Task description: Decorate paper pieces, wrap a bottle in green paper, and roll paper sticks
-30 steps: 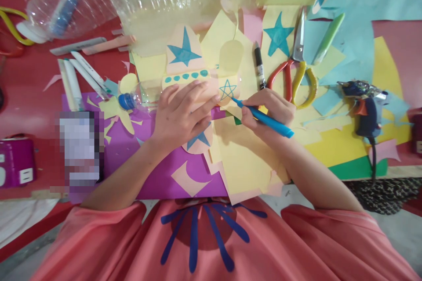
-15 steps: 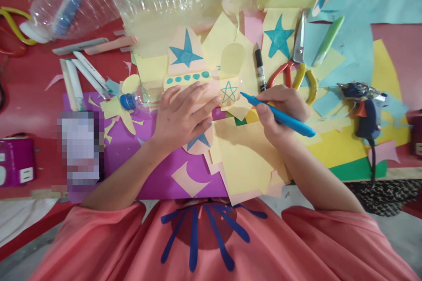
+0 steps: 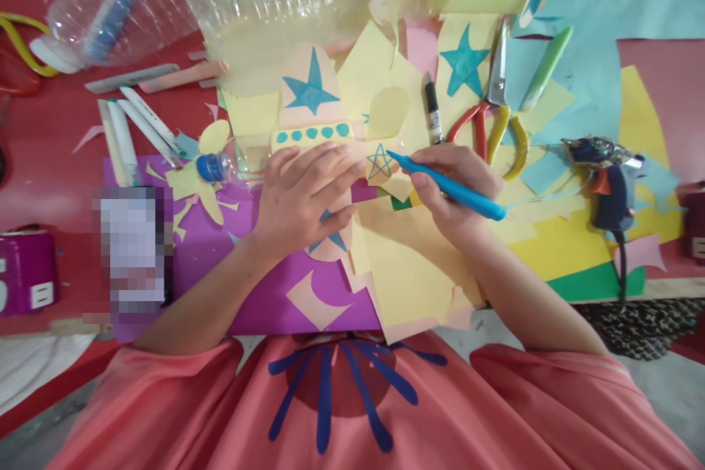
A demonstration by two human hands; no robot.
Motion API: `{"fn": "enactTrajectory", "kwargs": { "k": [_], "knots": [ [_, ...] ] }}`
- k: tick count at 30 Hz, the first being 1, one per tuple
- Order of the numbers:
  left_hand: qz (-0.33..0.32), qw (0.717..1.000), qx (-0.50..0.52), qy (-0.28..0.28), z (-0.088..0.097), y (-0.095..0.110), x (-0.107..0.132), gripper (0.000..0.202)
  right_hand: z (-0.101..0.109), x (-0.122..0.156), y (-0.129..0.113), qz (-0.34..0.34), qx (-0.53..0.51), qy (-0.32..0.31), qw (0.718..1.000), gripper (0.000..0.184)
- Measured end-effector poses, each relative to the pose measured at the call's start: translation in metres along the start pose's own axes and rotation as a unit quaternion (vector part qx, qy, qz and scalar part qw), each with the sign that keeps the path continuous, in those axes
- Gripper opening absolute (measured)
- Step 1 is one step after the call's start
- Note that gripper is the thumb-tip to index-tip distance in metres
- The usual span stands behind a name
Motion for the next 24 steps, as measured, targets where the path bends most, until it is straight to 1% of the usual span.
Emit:
{"fn": "enactTrajectory", "kwargs": {
  "k": [4,7,11,15,20,24],
  "knots": [
    [-0.008,1.000,-0.022,-0.021,0.0002,0.0025,0.0013,0.047,-0.0026,-0.0023,-0.0013,-0.005,0.024,-0.020,1.000,0.009],
    [-0.014,0.998,-0.052,-0.023,0.0011,0.0032,0.0019,0.048,-0.0037,-0.0025,-0.0005,-0.008,0.023,-0.022,0.999,0.010],
    [-0.032,0.997,-0.071,0.009,0.0033,0.0048,0.0014,0.048,-0.0048,-0.0023,0.0010,-0.012,0.028,-0.024,0.999,0.011],
    [-0.047,0.995,-0.079,0.044,0.0057,0.0070,0.0003,0.045,-0.0045,-0.0039,-0.0004,0.000,0.045,-0.025,0.999,0.010],
    [-0.043,0.996,-0.066,0.034,0.0060,0.0070,0.0003,0.045,-0.0048,-0.0059,-0.0042,0.023,0.069,-0.047,0.996,0.006],
    [-0.037,0.998,-0.058,0.014,0.0044,0.0050,0.0011,0.048,-0.0045,-0.0049,-0.0038,0.028,0.068,-0.035,0.997,0.006]
  ]
}}
Point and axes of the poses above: each hand's wrist, its own x-axis away from the middle knuckle, its own z-axis out of the back of the hand, y = z × x, the point moved 3 cm from there along -x, towards the middle knuckle, and after that the axes turned 2 degrees about z, right-handed, at the moved point
